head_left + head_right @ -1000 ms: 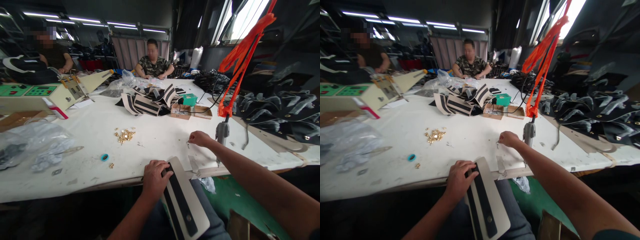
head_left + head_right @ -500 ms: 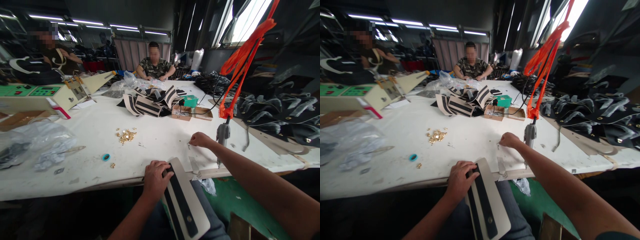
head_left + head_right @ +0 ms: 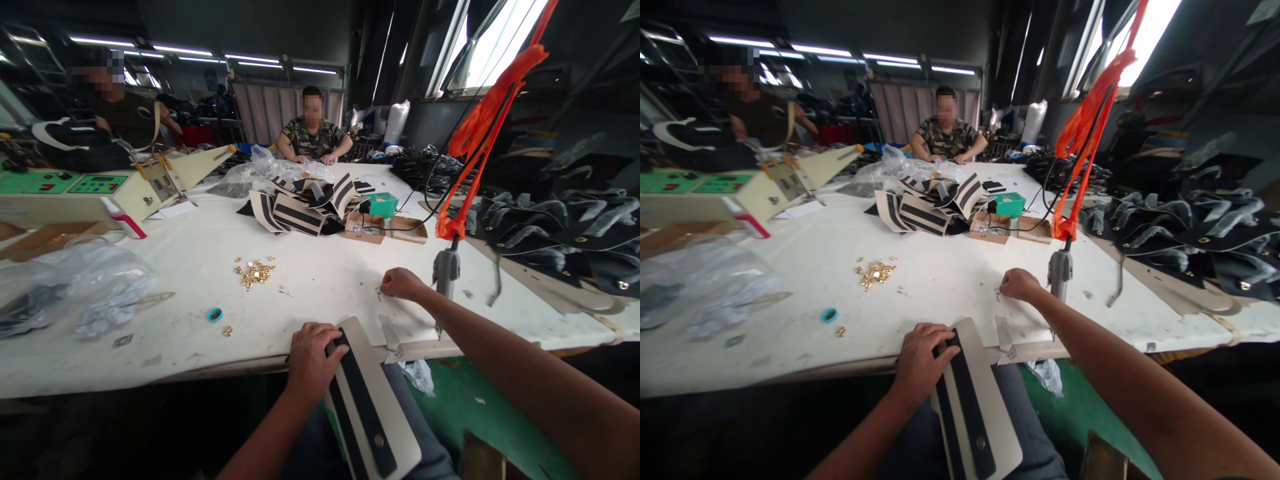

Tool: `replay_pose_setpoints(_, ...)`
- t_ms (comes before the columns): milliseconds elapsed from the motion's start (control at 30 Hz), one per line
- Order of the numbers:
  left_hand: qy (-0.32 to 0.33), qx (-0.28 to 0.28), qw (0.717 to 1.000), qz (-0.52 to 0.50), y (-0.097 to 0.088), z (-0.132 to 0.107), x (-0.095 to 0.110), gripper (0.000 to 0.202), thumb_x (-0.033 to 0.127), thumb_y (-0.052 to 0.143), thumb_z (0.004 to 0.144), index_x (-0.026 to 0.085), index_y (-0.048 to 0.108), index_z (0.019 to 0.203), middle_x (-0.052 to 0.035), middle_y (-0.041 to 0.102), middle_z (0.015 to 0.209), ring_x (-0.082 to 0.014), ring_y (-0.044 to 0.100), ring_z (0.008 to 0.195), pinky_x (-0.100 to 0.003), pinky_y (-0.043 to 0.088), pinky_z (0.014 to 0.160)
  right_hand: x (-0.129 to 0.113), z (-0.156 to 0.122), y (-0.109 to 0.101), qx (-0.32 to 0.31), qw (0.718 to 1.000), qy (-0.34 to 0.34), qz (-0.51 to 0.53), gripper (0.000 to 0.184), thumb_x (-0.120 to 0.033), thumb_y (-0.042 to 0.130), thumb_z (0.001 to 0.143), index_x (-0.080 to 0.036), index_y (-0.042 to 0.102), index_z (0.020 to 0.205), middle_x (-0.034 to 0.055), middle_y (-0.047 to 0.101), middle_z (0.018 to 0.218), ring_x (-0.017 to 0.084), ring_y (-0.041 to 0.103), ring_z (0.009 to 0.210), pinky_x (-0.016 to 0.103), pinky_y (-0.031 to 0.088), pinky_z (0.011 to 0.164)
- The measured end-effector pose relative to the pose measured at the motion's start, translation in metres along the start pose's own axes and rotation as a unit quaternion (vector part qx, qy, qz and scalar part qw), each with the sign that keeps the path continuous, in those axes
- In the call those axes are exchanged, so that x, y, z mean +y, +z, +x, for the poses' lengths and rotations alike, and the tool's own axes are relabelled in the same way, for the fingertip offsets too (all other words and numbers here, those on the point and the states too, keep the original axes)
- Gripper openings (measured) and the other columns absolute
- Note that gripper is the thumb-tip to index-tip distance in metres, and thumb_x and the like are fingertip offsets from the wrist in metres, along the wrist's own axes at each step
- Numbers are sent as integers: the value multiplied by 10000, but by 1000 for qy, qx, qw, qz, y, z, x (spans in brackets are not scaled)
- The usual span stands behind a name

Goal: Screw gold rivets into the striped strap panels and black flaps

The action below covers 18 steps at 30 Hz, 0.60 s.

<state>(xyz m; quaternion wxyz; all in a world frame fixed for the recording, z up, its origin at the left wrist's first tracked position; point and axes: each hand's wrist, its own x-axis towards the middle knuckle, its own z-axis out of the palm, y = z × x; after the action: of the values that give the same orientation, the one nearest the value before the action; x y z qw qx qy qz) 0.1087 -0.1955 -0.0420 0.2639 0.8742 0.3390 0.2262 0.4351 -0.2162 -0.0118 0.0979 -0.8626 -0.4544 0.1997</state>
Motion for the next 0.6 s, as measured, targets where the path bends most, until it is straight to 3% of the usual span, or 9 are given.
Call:
replay_pose_setpoints(200,-4,-4,1000,2,-1,0,0,182,225,795,864,282,807,1037,0,806,1172,-277,661,1158,-483,463,1014,5,-6,3,44,996,-63,45,274,-158,655,846,-165,803,1076,45,790,855,188,710,781,246,489,711)
replay_pose_setpoints(367,-4,-4,1000,6,0,-1,0,178,223,778,872,280,803,1039,-12,806,1177,-280,657,1154,-483,461,1011,-7,0,9,48,990,-98,91,244,-255,599,949,-174,799,1062,35,785,849,182,722,785,244,507,727)
replay_pose_setpoints(600,-11,1,999,-31,0,1,-1,185,228,797,843,289,813,1016,-14,810,1145,-293,651,1150,-506,452,1023,-34,18,22,25,993,-89,78,188,-246,663,887,-211,824,976,26,808,940,197,729,878,253,493,763)
